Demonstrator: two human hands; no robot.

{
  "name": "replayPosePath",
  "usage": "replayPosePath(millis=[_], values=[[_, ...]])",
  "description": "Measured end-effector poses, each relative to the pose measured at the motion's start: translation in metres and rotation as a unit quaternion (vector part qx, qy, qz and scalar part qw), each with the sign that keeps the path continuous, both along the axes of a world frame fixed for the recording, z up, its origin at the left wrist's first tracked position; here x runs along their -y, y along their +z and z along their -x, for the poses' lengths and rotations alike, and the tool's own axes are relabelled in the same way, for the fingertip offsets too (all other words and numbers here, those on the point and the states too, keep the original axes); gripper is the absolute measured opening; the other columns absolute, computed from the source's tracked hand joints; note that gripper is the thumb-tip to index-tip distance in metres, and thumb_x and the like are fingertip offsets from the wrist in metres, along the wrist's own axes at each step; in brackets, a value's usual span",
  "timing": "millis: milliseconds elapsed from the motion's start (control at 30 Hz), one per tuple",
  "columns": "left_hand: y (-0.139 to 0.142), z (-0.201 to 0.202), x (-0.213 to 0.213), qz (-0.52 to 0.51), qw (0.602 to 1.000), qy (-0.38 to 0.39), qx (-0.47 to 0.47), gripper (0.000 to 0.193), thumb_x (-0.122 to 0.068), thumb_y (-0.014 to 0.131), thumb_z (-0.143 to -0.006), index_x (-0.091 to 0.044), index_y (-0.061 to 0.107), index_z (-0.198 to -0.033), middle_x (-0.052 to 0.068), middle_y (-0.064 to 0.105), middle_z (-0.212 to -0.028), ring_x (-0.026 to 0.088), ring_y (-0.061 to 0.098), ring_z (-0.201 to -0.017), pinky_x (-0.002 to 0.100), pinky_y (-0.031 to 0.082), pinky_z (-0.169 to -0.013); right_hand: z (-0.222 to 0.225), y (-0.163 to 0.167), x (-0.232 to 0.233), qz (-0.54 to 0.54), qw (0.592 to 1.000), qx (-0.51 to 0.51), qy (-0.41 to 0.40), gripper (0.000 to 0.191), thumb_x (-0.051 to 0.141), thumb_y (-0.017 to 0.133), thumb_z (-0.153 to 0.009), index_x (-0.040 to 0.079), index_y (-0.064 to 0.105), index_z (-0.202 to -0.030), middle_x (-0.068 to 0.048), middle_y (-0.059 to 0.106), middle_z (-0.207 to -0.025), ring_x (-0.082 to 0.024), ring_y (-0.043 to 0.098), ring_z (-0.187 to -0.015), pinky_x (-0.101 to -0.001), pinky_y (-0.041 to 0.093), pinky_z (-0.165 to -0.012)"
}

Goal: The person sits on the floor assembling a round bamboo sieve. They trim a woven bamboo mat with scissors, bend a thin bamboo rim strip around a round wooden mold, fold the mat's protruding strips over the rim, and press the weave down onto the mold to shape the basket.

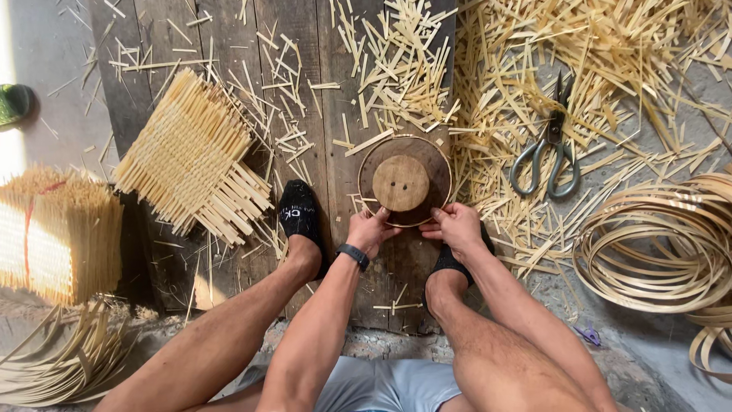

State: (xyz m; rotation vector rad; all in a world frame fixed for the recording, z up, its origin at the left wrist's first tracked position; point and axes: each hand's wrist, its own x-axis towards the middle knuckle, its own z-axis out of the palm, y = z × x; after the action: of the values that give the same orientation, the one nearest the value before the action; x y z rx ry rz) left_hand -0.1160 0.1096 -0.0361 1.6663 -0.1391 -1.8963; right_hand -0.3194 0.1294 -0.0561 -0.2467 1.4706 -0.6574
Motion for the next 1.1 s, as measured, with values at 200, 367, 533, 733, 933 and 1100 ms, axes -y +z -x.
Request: replayPosePath(millis=[200,367,533,733,933,1100], values=[[0.005,0.000,0.013,0.010,0.998,-0.020,0.050,0.024,-0.017,0.070,-0.095,0.003,0.064,-0.107,0.010,0.073,-0.097,0.022,0.071,-0.082,0.040,0.065,-0.068,-0.003,0.010,0.003,0.019,0.999,-0.030,0.021,0.026,0.012,0.065,-0.097,-0.014,0.063,-0.103,-0.023,0.072,-0.092,-0.032,0.075,-0.076,-0.0404,0.064,-0.061],[0.054,-0.045,0.052,0.262,0.881,-0.311,0.241,0.034,-0.025,0.067,-0.095,-0.002,0.071,-0.119,0.011,0.076,-0.099,0.026,0.077,-0.087,0.041,0.064,-0.077,0.013,0.063,0.024,0.099,0.991,-0.022,0.087,0.070,0.037,0.067,-0.092,-0.002,0.038,-0.142,-0.023,0.063,-0.123,-0.030,0.071,-0.104,-0.0405,0.065,-0.073],[0.108,0.002,0.050,0.439,0.805,-0.280,0.285,0.044,-0.038,0.062,-0.103,-0.007,0.073,-0.132,0.021,0.068,-0.108,0.036,0.066,-0.099,0.043,0.057,-0.084,0.000,0.106,0.053,0.142,0.980,-0.006,0.139,0.108,0.044,0.079,-0.075,0.003,0.018,-0.153,-0.022,0.047,-0.138,-0.030,0.060,-0.120,-0.0442,0.064,-0.087],[0.113,0.025,0.053,0.441,0.826,-0.203,0.285,0.049,-0.048,0.052,-0.106,-0.010,0.068,-0.131,0.016,0.076,-0.117,0.023,0.075,-0.105,0.034,0.060,-0.087,-0.012,0.113,0.065,0.127,0.988,0.042,0.076,0.084,0.031,0.070,-0.079,0.005,0.019,-0.141,-0.023,0.051,-0.124,-0.033,0.064,-0.110,-0.0481,0.063,-0.090],[0.044,-0.019,0.093,0.333,0.866,-0.195,0.319,0.053,-0.052,0.049,-0.103,-0.009,0.075,-0.121,0.014,0.080,-0.102,0.020,0.076,-0.092,0.033,0.060,-0.075,0.026,0.116,0.055,0.208,0.945,0.241,0.076,0.064,0.033,0.065,-0.086,0.003,0.044,-0.139,-0.018,0.062,-0.111,-0.034,0.064,-0.100,-0.0529,0.060,-0.081],[0.023,-0.067,0.143,0.207,0.954,-0.051,0.209,0.045,-0.040,0.049,-0.110,0.000,0.070,-0.112,0.018,0.075,-0.104,0.025,0.072,-0.087,0.038,0.062,-0.072,0.059,0.115,0.029,0.232,0.916,0.325,-0.026,0.061,0.038,0.061,-0.089,0.002,0.050,-0.137,-0.015,0.067,-0.122,-0.031,0.067,-0.115,-0.0536,0.057,-0.098]])
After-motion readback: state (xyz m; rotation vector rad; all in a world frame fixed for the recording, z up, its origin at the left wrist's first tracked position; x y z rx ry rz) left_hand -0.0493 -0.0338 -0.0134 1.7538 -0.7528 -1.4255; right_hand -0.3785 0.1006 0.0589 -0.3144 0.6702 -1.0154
